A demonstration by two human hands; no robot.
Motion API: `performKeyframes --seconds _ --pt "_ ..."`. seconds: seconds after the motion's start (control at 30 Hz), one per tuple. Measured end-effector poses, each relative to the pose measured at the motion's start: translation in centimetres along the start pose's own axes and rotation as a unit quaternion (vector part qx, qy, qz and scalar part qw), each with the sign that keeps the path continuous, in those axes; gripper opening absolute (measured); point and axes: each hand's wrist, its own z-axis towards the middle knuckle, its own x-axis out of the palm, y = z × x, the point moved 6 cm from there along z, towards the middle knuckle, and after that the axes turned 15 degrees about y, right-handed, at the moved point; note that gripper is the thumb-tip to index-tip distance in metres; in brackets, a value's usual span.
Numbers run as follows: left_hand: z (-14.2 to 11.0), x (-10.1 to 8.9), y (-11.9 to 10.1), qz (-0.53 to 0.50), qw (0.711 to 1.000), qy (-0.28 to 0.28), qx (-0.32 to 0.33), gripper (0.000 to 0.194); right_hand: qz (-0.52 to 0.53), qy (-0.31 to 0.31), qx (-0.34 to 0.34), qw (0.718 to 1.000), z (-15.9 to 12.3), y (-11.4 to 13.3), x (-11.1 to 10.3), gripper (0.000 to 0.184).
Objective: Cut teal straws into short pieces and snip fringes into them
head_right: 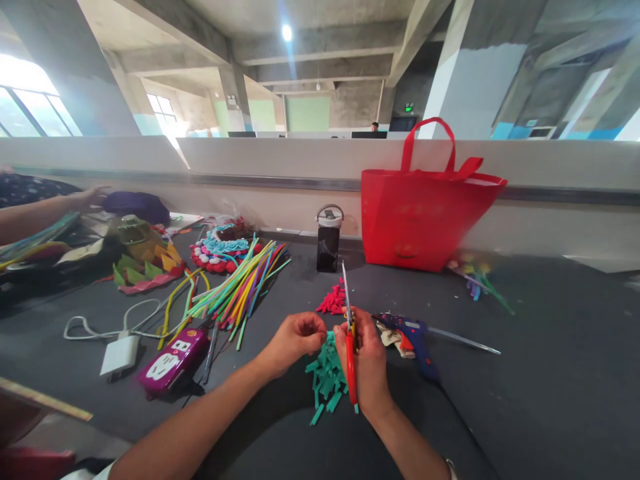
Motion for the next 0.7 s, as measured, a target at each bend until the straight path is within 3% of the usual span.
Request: performKeyframes --seconds 0.17,0.27,0.47,0.7 --pt "0.3 -3.8 0.2 0.139 0.981 -0.133 0.009 0.006 -0.012 -0.035 -0.008 0.999 0.7 -0.6 -1.2 0.037" --pt "0.3 -5.7 0.3 0.256 0.951 -0.171 -0.018 0.009 -0.023 -0.036 -0.013 0.999 1.0 -1.3 -1.5 0.037" --pt "-0.1 -8.2 0.2 0.467 0.856 -0.171 -0.138 0.015 -0.071 -0.054 -0.027 0.996 1.3 -2.0 -2.1 0.038" --pt "-0.9 -7.5 0.0 0.534 0.811 -0.141 -0.192 0.013 -0.148 -0.056 -0.059 0.986 1.6 -1.4 -2.6 0.035"
